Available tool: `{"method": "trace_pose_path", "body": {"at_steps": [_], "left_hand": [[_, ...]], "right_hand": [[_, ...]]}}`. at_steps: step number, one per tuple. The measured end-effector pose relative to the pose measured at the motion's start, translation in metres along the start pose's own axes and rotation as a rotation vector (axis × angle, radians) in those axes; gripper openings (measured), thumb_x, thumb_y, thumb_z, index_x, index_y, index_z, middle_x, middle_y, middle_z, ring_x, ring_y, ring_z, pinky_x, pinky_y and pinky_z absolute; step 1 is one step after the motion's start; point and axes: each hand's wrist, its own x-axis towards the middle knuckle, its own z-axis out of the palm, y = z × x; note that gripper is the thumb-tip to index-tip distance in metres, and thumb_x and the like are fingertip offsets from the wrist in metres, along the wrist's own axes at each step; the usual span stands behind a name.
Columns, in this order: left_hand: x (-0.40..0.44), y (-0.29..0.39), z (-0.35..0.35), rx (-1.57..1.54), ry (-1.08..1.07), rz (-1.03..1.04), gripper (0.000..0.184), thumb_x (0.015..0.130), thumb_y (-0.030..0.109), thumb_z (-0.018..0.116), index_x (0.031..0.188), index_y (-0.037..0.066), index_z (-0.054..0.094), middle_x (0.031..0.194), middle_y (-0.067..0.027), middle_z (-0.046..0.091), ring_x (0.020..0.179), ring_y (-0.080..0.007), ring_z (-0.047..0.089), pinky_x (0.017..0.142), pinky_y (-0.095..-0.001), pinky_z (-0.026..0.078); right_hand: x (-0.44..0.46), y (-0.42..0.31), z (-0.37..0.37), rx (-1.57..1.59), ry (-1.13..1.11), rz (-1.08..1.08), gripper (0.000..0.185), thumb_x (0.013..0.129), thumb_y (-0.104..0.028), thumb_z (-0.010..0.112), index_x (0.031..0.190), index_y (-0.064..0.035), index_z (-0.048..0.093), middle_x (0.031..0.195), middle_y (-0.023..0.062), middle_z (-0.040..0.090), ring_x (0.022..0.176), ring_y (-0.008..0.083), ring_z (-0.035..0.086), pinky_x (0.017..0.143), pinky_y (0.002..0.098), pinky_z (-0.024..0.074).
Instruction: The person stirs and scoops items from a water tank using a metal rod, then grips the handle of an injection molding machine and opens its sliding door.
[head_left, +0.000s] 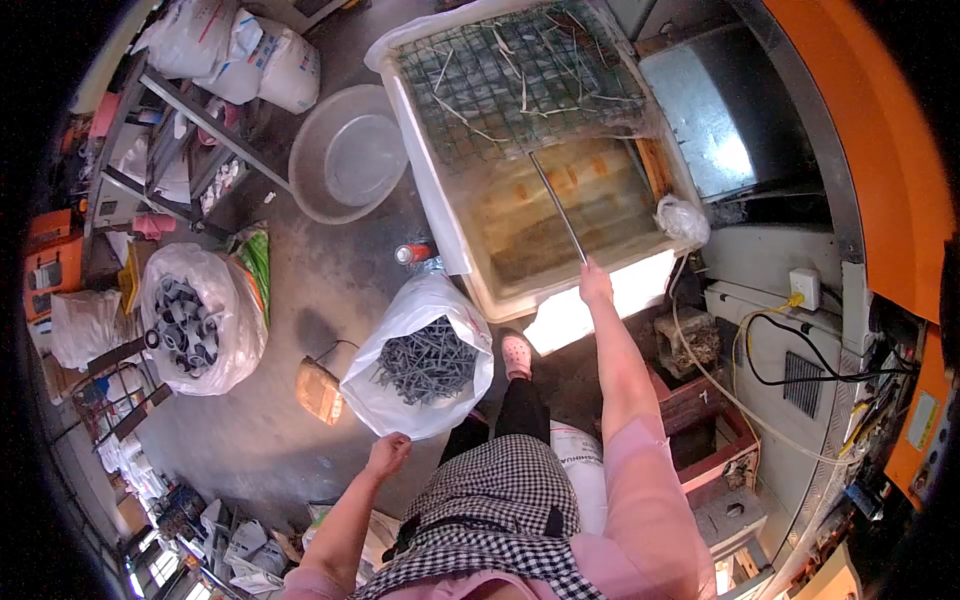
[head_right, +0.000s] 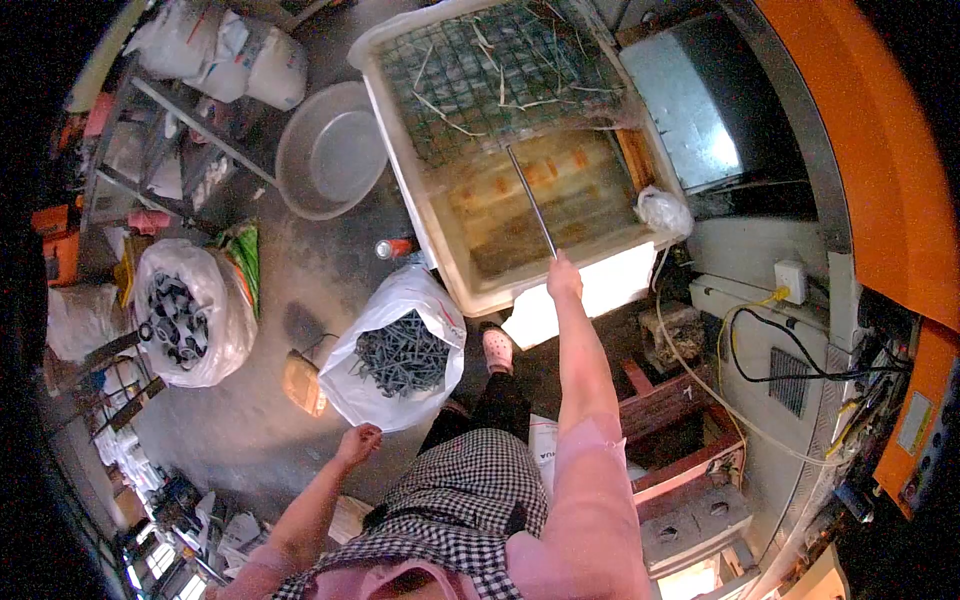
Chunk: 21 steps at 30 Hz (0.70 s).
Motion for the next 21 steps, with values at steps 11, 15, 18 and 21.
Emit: {"method": "trace_pose_path", "body": {"at_steps": [11,15,18,21], "left_hand": [[0.007,-0.005,0.004,-0.059,0.002,0.036,0.019,0.078,0.015,0.055,0.09,0.0,0.056,0.067,-0.0081,0.06,0.06,-0.0136,0.057,0.057,-0.0256,0.046],[0.004,0.005,0.001,-0.019,-0.027,0.045,0.02,0.079,0.017,0.054,0.091,0.001,0.056,0.068,-0.0079,0.06,0.061,-0.0135,0.058,0.057,-0.0253,0.046],[0.006,0.003,0.001,-0.027,-0.025,-0.007,0.021,0.078,0.017,0.054,0.091,0.001,0.055,0.069,-0.0081,0.061,0.062,-0.0137,0.058,0.058,-0.0252,0.046],[0.012,-0.001,0.002,-0.017,-0.038,0.004,0.021,0.079,0.017,0.054,0.092,0.001,0.055,0.07,-0.0082,0.061,0.063,-0.0138,0.059,0.058,-0.025,0.046]], "right_hand": [[0.008,0.014,0.031,0.101,0.022,0.035,0.036,0.086,-0.031,0.034,0.116,-0.0134,0.043,0.097,0.0192,0.055,0.089,0.0366,0.052,0.077,0.0454,0.0412],[0.022,0.012,0.029,0.074,0.091,-0.025,0.036,0.085,-0.031,0.039,0.118,-0.0176,0.043,0.094,0.0203,0.055,0.086,0.0377,0.053,0.074,0.0444,0.0426],[0.017,-0.001,0.009,0.054,0.079,0.034,0.036,0.084,-0.031,0.039,0.118,-0.0184,0.042,0.097,0.0188,0.055,0.088,0.0364,0.053,0.075,0.0434,0.0428],[0.012,-0.01,-0.006,0.023,0.062,0.098,0.037,0.084,-0.032,0.039,0.119,-0.0198,0.042,0.099,0.0176,0.055,0.09,0.0348,0.053,0.077,0.0424,0.0429]]}}
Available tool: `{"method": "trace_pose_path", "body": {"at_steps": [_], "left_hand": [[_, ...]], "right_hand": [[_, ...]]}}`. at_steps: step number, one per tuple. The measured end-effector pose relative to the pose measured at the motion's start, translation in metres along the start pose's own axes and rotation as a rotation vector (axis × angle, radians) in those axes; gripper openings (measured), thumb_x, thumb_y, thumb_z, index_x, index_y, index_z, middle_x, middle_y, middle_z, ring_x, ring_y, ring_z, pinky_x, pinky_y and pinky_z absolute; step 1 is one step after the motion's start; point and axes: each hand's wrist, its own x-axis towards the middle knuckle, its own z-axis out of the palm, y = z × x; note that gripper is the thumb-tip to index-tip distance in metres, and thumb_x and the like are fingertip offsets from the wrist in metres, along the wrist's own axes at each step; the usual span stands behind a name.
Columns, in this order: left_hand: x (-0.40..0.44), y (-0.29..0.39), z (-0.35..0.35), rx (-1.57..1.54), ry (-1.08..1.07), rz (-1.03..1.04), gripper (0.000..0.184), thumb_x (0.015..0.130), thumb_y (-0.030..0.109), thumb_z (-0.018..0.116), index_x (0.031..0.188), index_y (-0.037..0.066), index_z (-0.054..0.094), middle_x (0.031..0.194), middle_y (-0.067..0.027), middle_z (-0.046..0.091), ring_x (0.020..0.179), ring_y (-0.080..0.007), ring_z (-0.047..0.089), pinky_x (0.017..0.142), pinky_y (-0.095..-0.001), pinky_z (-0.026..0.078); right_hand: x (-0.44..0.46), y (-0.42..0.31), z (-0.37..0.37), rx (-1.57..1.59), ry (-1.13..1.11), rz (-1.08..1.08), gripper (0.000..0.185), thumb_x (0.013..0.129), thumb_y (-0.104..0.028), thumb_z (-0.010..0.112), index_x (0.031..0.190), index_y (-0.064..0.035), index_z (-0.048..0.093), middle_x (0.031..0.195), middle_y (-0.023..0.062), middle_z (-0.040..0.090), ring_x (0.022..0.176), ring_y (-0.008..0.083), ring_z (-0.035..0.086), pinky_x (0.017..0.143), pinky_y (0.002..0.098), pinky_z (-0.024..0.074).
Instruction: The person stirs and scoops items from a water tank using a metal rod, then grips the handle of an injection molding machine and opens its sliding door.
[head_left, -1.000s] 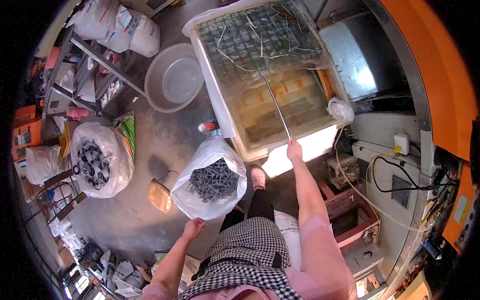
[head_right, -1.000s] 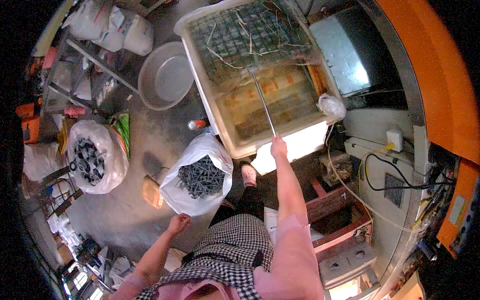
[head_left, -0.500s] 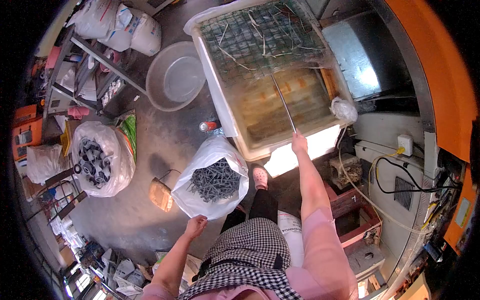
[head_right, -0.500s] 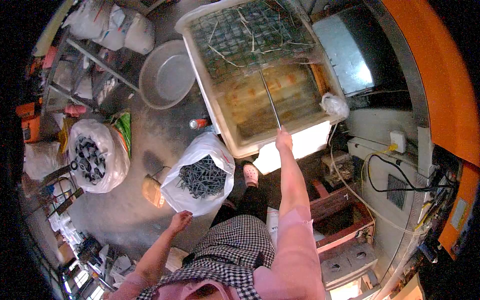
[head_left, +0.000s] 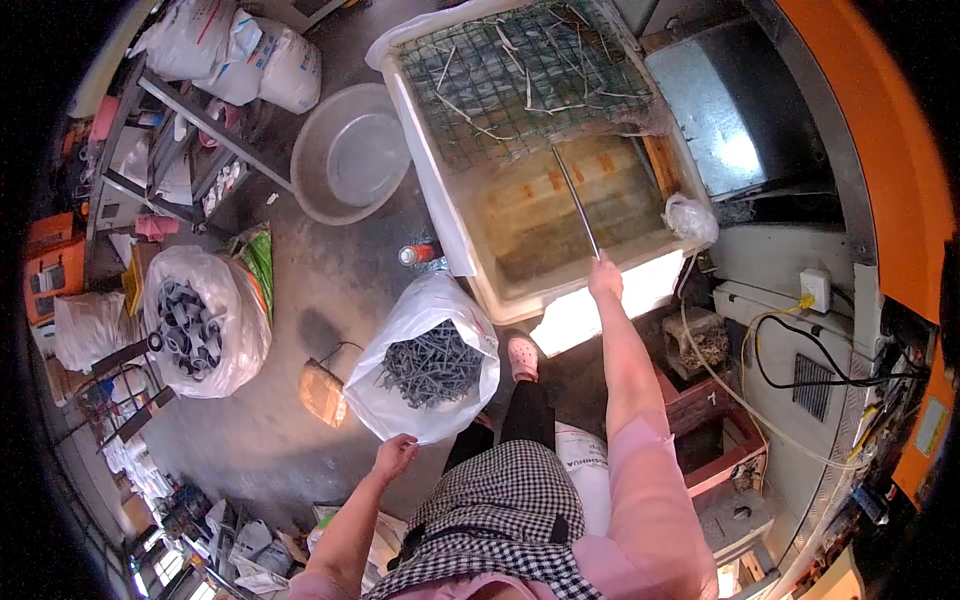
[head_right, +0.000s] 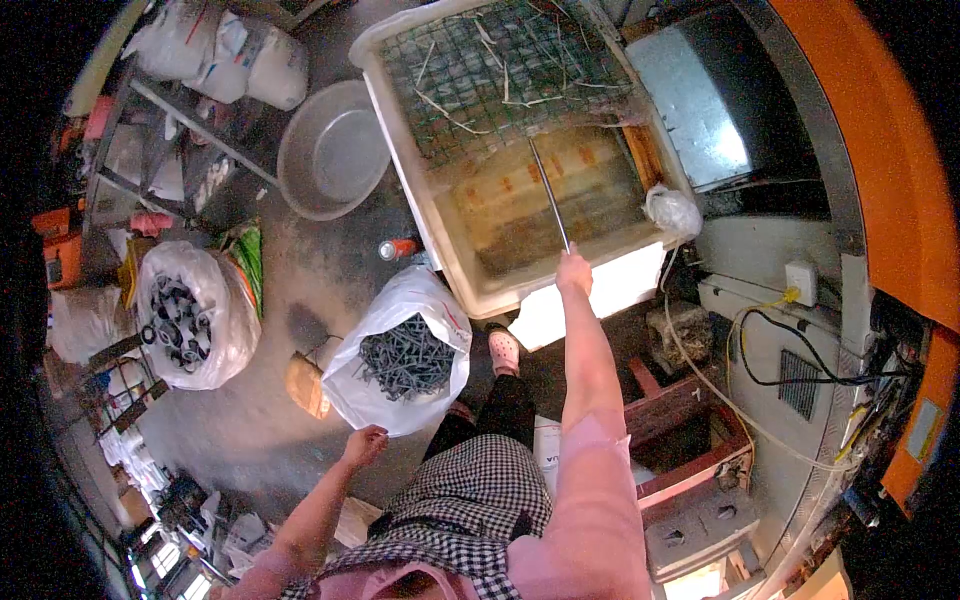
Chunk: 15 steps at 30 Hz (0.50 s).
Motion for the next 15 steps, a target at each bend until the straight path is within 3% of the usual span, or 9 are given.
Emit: {"method": "trace_pose_path", "body": {"at_steps": [7,15], "left_hand": [[-0.003,0.008,0.002,-0.006,0.011,0.006,0.021,0.08,0.016,0.053,0.094,0.0,0.054,0.072,-0.0087,0.06,0.065,-0.0137,0.058,0.059,-0.025,0.046],[0.005,0.017,0.004,0.056,-0.024,-0.024,0.022,0.081,0.016,0.053,0.097,0.001,0.052,0.076,-0.0093,0.061,0.066,-0.0132,0.058,0.058,-0.0253,0.047]], "right_hand": [[0.0,0.013,-0.004,-0.193,0.032,0.005,0.035,0.085,-0.03,0.038,0.12,-0.0214,0.039,0.091,0.0162,0.058,0.085,0.032,0.056,0.073,0.0425,0.0452],[0.03,0.025,0.001,-0.085,0.103,-0.071,0.037,0.085,-0.031,0.038,0.12,-0.0183,0.039,0.092,0.0184,0.057,0.085,0.0343,0.055,0.073,0.0435,0.0444]]}}
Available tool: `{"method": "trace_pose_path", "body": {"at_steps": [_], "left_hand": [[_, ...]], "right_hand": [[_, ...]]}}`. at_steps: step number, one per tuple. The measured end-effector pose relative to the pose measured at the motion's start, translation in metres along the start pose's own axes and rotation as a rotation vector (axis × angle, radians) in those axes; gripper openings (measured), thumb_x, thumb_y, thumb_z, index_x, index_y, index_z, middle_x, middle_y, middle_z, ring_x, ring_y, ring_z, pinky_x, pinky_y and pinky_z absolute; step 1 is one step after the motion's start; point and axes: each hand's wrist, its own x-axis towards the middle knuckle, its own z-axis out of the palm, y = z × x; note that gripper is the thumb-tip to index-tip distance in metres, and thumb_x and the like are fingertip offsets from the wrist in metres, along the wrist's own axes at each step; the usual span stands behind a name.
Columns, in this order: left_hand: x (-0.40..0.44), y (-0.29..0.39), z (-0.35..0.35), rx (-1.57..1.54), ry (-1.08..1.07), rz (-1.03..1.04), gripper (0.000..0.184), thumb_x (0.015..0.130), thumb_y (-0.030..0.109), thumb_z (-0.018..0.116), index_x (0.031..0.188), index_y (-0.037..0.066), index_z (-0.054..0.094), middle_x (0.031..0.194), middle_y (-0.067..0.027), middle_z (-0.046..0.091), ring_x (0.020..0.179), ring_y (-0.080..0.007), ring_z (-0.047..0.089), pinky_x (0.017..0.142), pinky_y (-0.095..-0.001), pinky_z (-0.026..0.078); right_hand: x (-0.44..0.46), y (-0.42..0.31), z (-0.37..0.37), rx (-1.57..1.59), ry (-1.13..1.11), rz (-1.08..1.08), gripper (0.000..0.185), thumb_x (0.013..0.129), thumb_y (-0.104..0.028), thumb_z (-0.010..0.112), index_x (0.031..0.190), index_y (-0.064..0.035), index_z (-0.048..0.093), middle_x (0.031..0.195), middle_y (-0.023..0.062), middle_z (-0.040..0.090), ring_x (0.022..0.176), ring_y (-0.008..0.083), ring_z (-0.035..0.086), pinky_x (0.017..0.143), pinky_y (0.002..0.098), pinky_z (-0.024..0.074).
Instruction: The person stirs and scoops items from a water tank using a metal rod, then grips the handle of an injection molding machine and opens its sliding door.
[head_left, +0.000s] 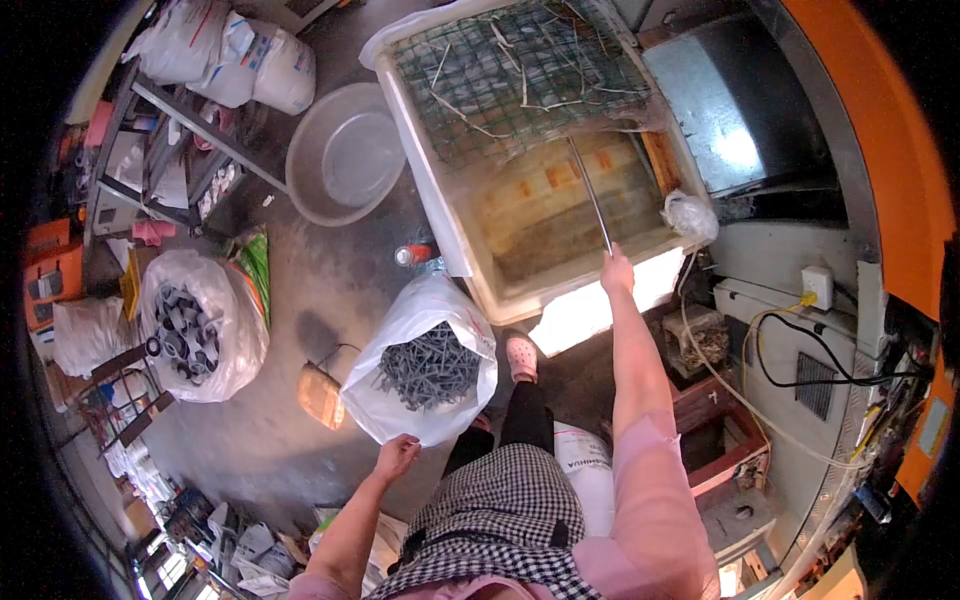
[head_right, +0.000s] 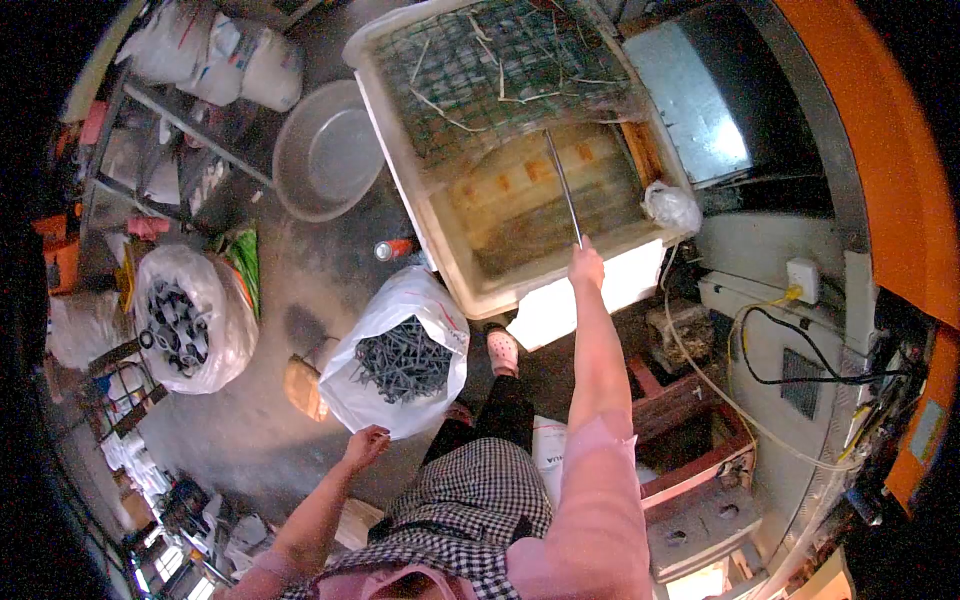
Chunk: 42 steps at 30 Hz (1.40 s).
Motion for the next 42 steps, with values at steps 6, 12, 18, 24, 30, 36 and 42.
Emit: {"method": "trace_pose_path", "body": {"at_steps": [6,12,18,24,30,36,42], "left_hand": [[0.014,-0.018,0.004,-0.065,0.026,0.059,0.021,0.08,0.016,0.054,0.096,0.002,0.053,0.075,-0.0082,0.06,0.065,-0.0131,0.058,0.056,-0.0251,0.046],[0.014,-0.019,0.007,-0.01,0.019,0.012,0.022,0.078,0.018,0.054,0.091,0.0,0.055,0.071,-0.009,0.062,0.066,-0.0152,0.06,0.061,-0.0261,0.047],[0.007,-0.001,0.004,-0.089,-0.019,-0.012,0.019,0.077,0.014,0.055,0.089,-0.001,0.055,0.069,-0.0083,0.061,0.062,-0.0133,0.058,0.058,-0.0242,0.046],[0.014,0.002,0.004,-0.145,-0.032,0.021,0.02,0.078,0.014,0.054,0.091,-0.002,0.054,0.07,-0.0081,0.06,0.061,-0.0128,0.057,0.057,-0.0239,0.046],[0.015,0.028,0.001,-0.06,-0.04,0.007,0.023,0.079,0.016,0.054,0.094,-0.001,0.054,0.07,-0.0082,0.06,0.062,-0.0129,0.057,0.058,-0.0245,0.046],[0.026,0.008,0.004,-0.035,-0.037,0.045,0.023,0.078,0.015,0.054,0.095,-0.001,0.054,0.072,-0.009,0.061,0.065,-0.0142,0.059,0.06,-0.0255,0.046],[0.025,0.024,0.001,-0.038,-0.027,-0.002,0.023,0.079,0.014,0.053,0.095,-0.001,0.053,0.072,-0.0099,0.061,0.065,-0.0145,0.059,0.061,-0.0255,0.046]], "right_hand": [[0.0,0.005,0.007,0.162,0.021,0.006,0.036,0.085,-0.03,0.039,0.119,-0.0171,0.041,0.095,0.0207,0.055,0.087,0.0377,0.052,0.074,0.0444,0.0415],[-0.065,0.053,0.015,0.207,-0.027,0.063,0.036,0.085,-0.029,0.036,0.118,-0.0141,0.041,0.091,0.0221,0.055,0.082,0.0408,0.051,0.072,0.0471,0.0399],[-0.13,0.078,0.003,0.331,-0.014,0.032,0.035,0.085,-0.029,0.039,0.111,-0.0085,0.048,0.095,0.0221,0.054,0.088,0.0383,0.051,0.074,0.0436,0.0414],[-0.141,0.091,0.021,0.478,0.045,-0.069,0.035,0.086,-0.026,0.041,0.115,-0.0069,0.046,0.094,0.0229,0.055,0.086,0.0349,0.055,0.07,0.0408,0.0447],[-0.096,0.072,0.044,0.536,0.077,-0.096,0.034,0.085,-0.023,0.043,0.113,-0.0046,0.047,0.095,0.0225,0.055,0.089,0.0348,0.054,0.074,0.0377,0.0435],[-0.047,0.045,0.054,0.521,0.094,-0.099,0.033,0.085,-0.022,0.042,0.112,-0.0037,0.048,0.098,0.0229,0.054,0.092,0.0349,0.053,0.077,0.0378,0.0423],[-0.022,0.034,0.057,0.52,0.082,-0.133,0.034,0.085,-0.025,0.041,0.111,-0.0041,0.049,0.098,0.0229,0.054,0.091,0.0368,0.051,0.078,0.0403,0.0415]]}}
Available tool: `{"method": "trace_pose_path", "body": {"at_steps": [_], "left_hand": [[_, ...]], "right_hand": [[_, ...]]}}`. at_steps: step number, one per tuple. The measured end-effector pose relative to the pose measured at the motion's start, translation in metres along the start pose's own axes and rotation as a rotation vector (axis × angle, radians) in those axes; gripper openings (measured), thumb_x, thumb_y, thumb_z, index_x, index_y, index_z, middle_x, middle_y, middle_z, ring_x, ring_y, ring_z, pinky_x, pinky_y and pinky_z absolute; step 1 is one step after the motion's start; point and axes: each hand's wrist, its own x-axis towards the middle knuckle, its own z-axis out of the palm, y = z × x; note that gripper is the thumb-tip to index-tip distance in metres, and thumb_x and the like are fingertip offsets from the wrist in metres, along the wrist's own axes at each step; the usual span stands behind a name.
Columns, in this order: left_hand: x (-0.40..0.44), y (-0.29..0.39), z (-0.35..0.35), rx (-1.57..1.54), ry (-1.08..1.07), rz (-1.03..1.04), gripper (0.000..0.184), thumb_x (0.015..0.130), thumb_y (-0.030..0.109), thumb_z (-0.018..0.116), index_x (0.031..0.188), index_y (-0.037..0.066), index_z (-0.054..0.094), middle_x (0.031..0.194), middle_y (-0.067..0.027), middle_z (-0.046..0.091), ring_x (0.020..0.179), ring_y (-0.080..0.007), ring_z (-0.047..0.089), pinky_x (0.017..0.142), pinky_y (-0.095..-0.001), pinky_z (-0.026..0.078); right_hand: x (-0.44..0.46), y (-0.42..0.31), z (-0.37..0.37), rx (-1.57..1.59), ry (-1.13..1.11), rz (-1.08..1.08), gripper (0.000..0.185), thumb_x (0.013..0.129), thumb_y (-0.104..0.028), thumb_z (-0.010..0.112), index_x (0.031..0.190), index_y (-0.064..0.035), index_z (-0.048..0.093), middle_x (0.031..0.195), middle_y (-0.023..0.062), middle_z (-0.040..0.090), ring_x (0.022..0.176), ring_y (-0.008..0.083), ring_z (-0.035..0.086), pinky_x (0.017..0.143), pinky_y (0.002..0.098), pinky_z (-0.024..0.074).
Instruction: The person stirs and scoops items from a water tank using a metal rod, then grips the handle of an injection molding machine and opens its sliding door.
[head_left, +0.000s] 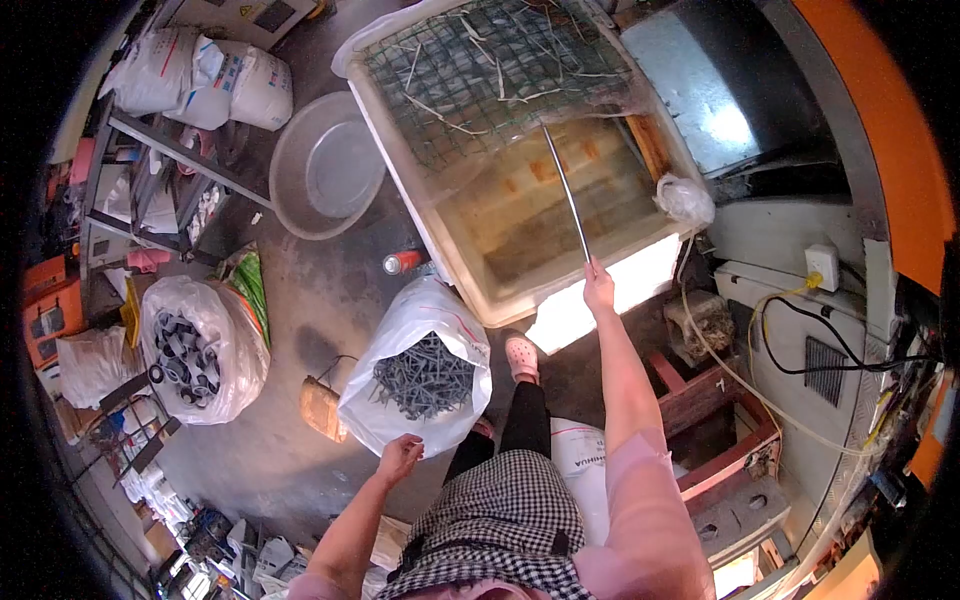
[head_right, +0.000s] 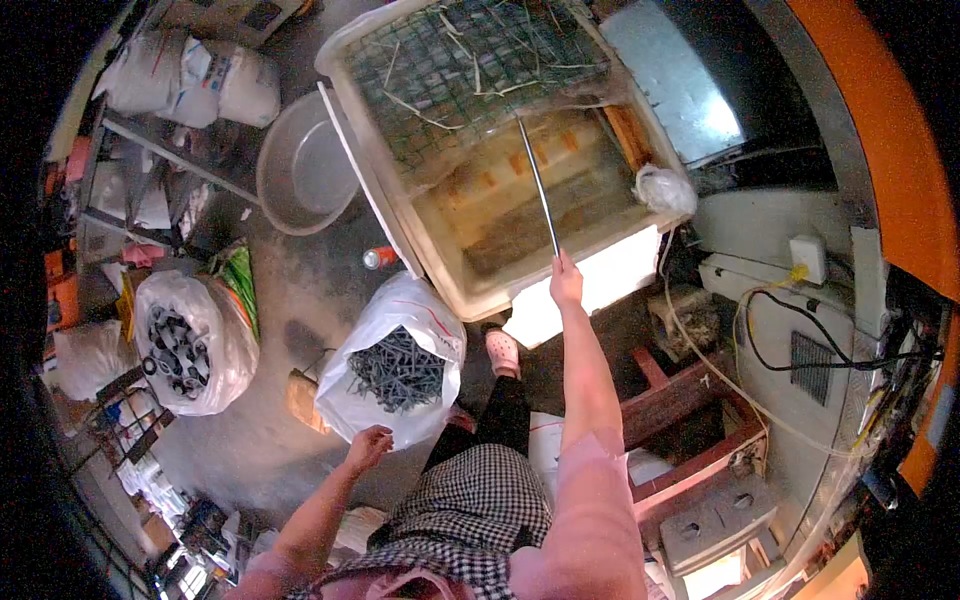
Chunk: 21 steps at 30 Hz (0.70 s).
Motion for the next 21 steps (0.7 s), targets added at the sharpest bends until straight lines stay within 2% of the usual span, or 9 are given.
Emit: {"method": "trace_pose_path", "body": {"at_steps": [2,4,7,11,13,14,16,19,21], "left_hand": [[-0.004,0.007,0.0,-0.042,0.005,0.034,0.023,0.079,0.015,0.053,0.096,-0.001,0.053,0.072,-0.0106,0.061,0.065,-0.0147,0.059,0.061,-0.0256,0.047],[-0.001,-0.004,0.002,-0.045,-0.015,0.033,0.023,0.079,0.015,0.053,0.096,-0.001,0.053,0.073,-0.0104,0.061,0.065,-0.0146,0.059,0.061,-0.0255,0.047],[0.004,-0.019,0.003,-0.008,-0.032,0.025,0.023,0.08,0.015,0.053,0.096,-0.001,0.053,0.073,-0.0097,0.061,0.066,-0.0144,0.059,0.061,-0.0253,0.047],[0.006,-0.028,0.008,0.018,-0.048,0.026,0.022,0.08,0.014,0.053,0.097,-0.001,0.053,0.075,-0.0099,0.061,0.067,-0.0149,0.059,0.062,-0.0259,0.047],[-0.004,0.002,0.007,0.009,-0.052,-0.002,0.023,0.08,0.015,0.053,0.097,-0.001,0.053,0.076,-0.0106,0.061,0.067,-0.0152,0.059,0.063,-0.0261,0.047],[-0.007,0.012,0.006,-0.001,-0.054,-0.03,0.024,0.08,0.015,0.053,0.097,-0.001,0.053,0.077,-0.0113,0.061,0.067,-0.0154,0.06,0.063,-0.0263,0.047],[-0.001,0.001,0.008,-0.023,-0.052,-0.003,0.024,0.079,0.016,0.053,0.097,-0.001,0.053,0.077,-0.0116,0.061,0.067,-0.0153,0.06,0.064,-0.0262,0.047],[0.0,-0.009,0.007,-0.02,-0.035,0.016,0.024,0.079,0.015,0.054,0.097,-0.001,0.053,0.077,-0.0117,0.061,0.067,-0.0149,0.06,0.063,-0.026,0.047],[0.001,-0.01,0.005,0.005,-0.02,0.008,0.024,0.078,0.015,0.054,0.097,-0.001,0.053,0.076,-0.0114,0.061,0.067,-0.0146,0.06,0.062,-0.0258,0.047]], "right_hand": [[-0.009,0.003,-0.001,0.016,0.0,0.005,0.034,0.086,-0.026,0.041,0.111,-0.0042,0.049,0.098,0.0229,0.054,0.091,0.0371,0.051,0.078,0.0409,0.0414],[-0.038,0.011,-0.008,0.045,-0.043,0.095,0.036,0.085,-0.025,0.042,0.114,-0.0032,0.046,0.103,0.0214,0.053,0.095,0.0318,0.052,0.081,0.0345,0.0401],[-0.076,0.021,-0.018,0.037,-0.006,0.126,0.036,0.086,-0.026,0.041,0.113,-0.0045,0.047,0.098,0.0231,0.054,0.092,0.0361,0.052,0.078,0.04,0.041],[-0.068,0.022,-0.018,0.032,-0.009,0.209,0.035,0.085,-0.025,0.042,0.113,-0.0044,0.047,0.098,0.023,0.054,0.093,0.0357,0.052,0.079,0.0383,0.0409],[-0.042,0.027,-0.004,0.113,0.068,0.056,0.036,0.086,-0.024,0.042,0.114,-0.0029,0.047,0.096,0.0189,0.056,0.086,0.026,0.055,0.076,0.0322,0.0414],[-0.03,0.028,0.003,0.115,0.068,0.058,0.036,0.086,-0.024,0.042,0.114,-0.0029,0.047,0.096,0.0189,0.056,0.086,0.026,0.055,0.076,0.0322,0.0414],[-0.006,0.023,0.014,0.168,0.004,0.169,0.036,0.086,-0.025,0.044,0.114,-0.0022,0.047,0.084,0.0142,0.057,0.074,0.0183,0.053,0.07,0.0285,0.0414],[0.014,0.011,0.025,0.183,0.001,0.062,0.036,0.086,-0.025,0.044,0.112,-0.0015,0.048,0.075,0.0101,0.055,0.067,0.0137,0.048,0.065,0.0268,0.0405],[0.021,-0.002,0.029,0.191,0.038,0.076,0.036,0.086,-0.026,0.044,0.112,-0.0011,0.048,0.077,0.0115,0.056,0.068,0.0156,0.049,0.066,0.0274,0.0406]]}}
